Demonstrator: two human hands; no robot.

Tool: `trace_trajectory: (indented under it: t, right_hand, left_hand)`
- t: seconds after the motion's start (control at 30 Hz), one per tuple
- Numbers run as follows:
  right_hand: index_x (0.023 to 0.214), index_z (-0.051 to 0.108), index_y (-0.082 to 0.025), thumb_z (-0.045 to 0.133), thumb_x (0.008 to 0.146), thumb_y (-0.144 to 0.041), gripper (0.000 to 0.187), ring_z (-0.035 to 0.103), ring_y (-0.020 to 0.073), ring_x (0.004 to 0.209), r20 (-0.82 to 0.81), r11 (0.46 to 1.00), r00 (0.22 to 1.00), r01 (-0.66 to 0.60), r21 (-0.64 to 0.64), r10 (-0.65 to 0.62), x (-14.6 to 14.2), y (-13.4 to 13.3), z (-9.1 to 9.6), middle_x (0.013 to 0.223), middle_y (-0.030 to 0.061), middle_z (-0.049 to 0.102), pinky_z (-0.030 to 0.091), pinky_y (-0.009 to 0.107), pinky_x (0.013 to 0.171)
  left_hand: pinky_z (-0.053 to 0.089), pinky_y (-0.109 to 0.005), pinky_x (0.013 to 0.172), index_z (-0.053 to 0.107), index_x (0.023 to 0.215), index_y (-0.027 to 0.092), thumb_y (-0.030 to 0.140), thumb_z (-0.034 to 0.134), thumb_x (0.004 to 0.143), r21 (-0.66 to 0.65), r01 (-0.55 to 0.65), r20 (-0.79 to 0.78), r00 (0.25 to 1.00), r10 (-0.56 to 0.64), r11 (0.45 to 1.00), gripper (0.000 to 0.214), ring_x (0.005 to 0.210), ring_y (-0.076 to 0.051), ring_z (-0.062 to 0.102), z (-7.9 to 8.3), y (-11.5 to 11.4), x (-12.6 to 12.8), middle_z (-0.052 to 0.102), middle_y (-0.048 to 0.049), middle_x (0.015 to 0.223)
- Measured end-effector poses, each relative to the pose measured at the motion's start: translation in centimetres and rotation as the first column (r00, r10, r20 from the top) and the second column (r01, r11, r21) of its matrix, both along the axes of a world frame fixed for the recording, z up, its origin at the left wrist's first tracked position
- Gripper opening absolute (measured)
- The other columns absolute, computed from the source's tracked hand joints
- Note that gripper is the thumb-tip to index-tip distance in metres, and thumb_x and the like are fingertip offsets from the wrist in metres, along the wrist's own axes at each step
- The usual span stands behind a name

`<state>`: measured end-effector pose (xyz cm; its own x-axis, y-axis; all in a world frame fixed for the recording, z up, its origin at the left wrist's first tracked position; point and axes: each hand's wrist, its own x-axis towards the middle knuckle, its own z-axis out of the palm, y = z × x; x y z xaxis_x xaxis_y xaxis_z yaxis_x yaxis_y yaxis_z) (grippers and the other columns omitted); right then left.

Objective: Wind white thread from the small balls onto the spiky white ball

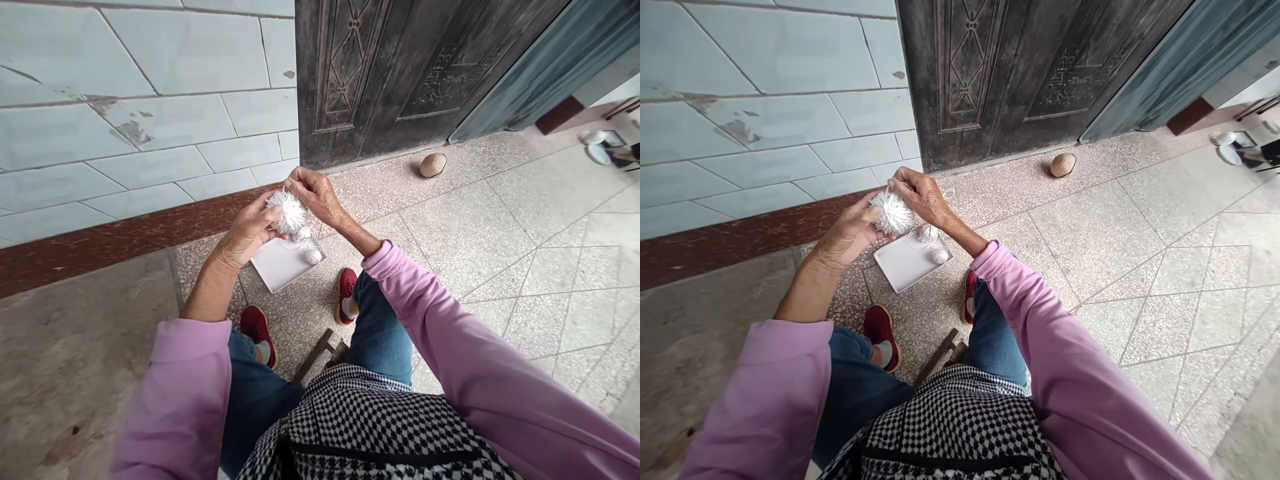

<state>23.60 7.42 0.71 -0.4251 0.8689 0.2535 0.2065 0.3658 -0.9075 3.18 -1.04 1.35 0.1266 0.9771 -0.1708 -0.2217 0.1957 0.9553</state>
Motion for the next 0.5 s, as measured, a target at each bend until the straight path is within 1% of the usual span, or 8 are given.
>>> trace_trajectory:
  t: [0.07, 0.13, 0.23, 0.3, 0.4, 0.43, 0.5]
  right_hand:
    - [0.094, 0.057, -0.026, 0.067, 0.133, -0.033, 0.041, 0.045, 0.0191, 0.083, 0.021, 1.000, 1.000, 0.006, -0.016, -0.005, 0.0, 0.0, 0.3, 0.085, -0.0039, 0.048, 0.041, 0.034, 0.082]
    - [0.092, 0.055, -0.026, 0.070, 0.132, -0.027, 0.043, 0.043, 0.0177, 0.082, 0.048, 0.998, 0.999, 0.008, -0.057, -0.005, 0.0, 0.1, 0.7, 0.082, -0.0051, 0.047, 0.039, 0.035, 0.081]
    - [0.088, 0.055, -0.027, 0.072, 0.133, -0.025, 0.048, 0.042, 0.0166, 0.082, 0.068, 0.988, 0.998, 0.011, -0.152, -0.001, 0.1, 0.2, 1.1, 0.079, -0.0053, 0.047, 0.038, 0.035, 0.078]
    - [0.088, 0.056, -0.027, 0.072, 0.134, -0.028, 0.049, 0.043, 0.0163, 0.082, 0.045, 0.982, 0.999, 0.004, -0.189, 0.004, 0.0, 0.4, 1.0, 0.077, -0.0049, 0.050, 0.039, 0.034, 0.077]
    - [0.088, 0.061, -0.024, 0.070, 0.135, -0.030, 0.048, 0.051, 0.0160, 0.085, -0.005, 0.983, 0.999, -0.037, -0.181, 0.037, -0.5, 0.7, -0.1, 0.080, -0.0032, 0.057, 0.043, 0.032, 0.078]
    - [0.089, 0.063, -0.023, 0.069, 0.136, -0.031, 0.048, 0.053, 0.0161, 0.086, -0.012, 0.984, 0.998, -0.062, -0.169, 0.060, -0.7, 0.7, -0.6, 0.082, -0.0025, 0.059, 0.045, 0.031, 0.079]
    - [0.092, 0.066, -0.021, 0.067, 0.138, -0.032, 0.048, 0.054, 0.0152, 0.085, -0.012, 0.978, 0.991, -0.133, -0.162, 0.133, -1.0, 0.7, -1.9, 0.081, -0.0027, 0.059, 0.044, 0.028, 0.076]
  left_hand:
    - [0.078, -0.044, 0.080, 0.089, 0.145, 0.024, 0.060, 0.117, 0.072, 0.026, -0.025, -0.032, 0.999, 0.026, 0.999, 0.086, 0.116, -0.038, 0.088, -0.1, 0.0, 0.2, 0.090, -0.0168, 0.140]
    - [0.080, -0.046, 0.087, 0.090, 0.141, 0.024, 0.055, 0.117, 0.071, 0.065, -0.029, -0.069, 0.997, 0.033, 0.997, 0.081, 0.116, -0.038, 0.088, -0.2, 0.1, 0.1, 0.091, -0.0154, 0.134]
    - [0.078, -0.044, 0.089, 0.090, 0.134, 0.025, 0.050, 0.115, 0.069, 0.110, -0.038, -0.053, 0.998, 0.044, 0.993, 0.074, 0.116, -0.037, 0.087, -0.2, 0.2, -0.3, 0.091, -0.0139, 0.130]
    - [0.077, -0.043, 0.088, 0.090, 0.130, 0.025, 0.048, 0.115, 0.064, 0.107, -0.057, -0.006, 0.998, 0.058, 0.993, 0.074, 0.118, -0.038, 0.087, -0.1, 0.3, -0.5, 0.091, -0.0142, 0.130]
    - [0.076, -0.046, 0.092, 0.087, 0.125, 0.023, 0.048, 0.115, 0.063, 0.079, -0.082, 0.096, 0.993, 0.075, 0.993, 0.072, 0.125, -0.042, 0.085, 0.1, 0.5, -0.7, 0.089, -0.0159, 0.127]
    - [0.075, -0.045, 0.091, 0.086, 0.123, 0.022, 0.048, 0.116, 0.063, 0.081, -0.105, 0.145, 0.985, 0.092, 0.991, 0.072, 0.126, -0.042, 0.084, 0.1, 0.7, -0.8, 0.089, -0.0164, 0.125]
    - [0.070, -0.038, 0.082, 0.081, 0.120, 0.023, 0.051, 0.116, 0.061, 0.101, -0.195, 0.271, 0.949, 0.161, 0.976, 0.073, 0.122, -0.040, 0.082, 0.3, 1.3, -1.4, 0.087, -0.0163, 0.120]
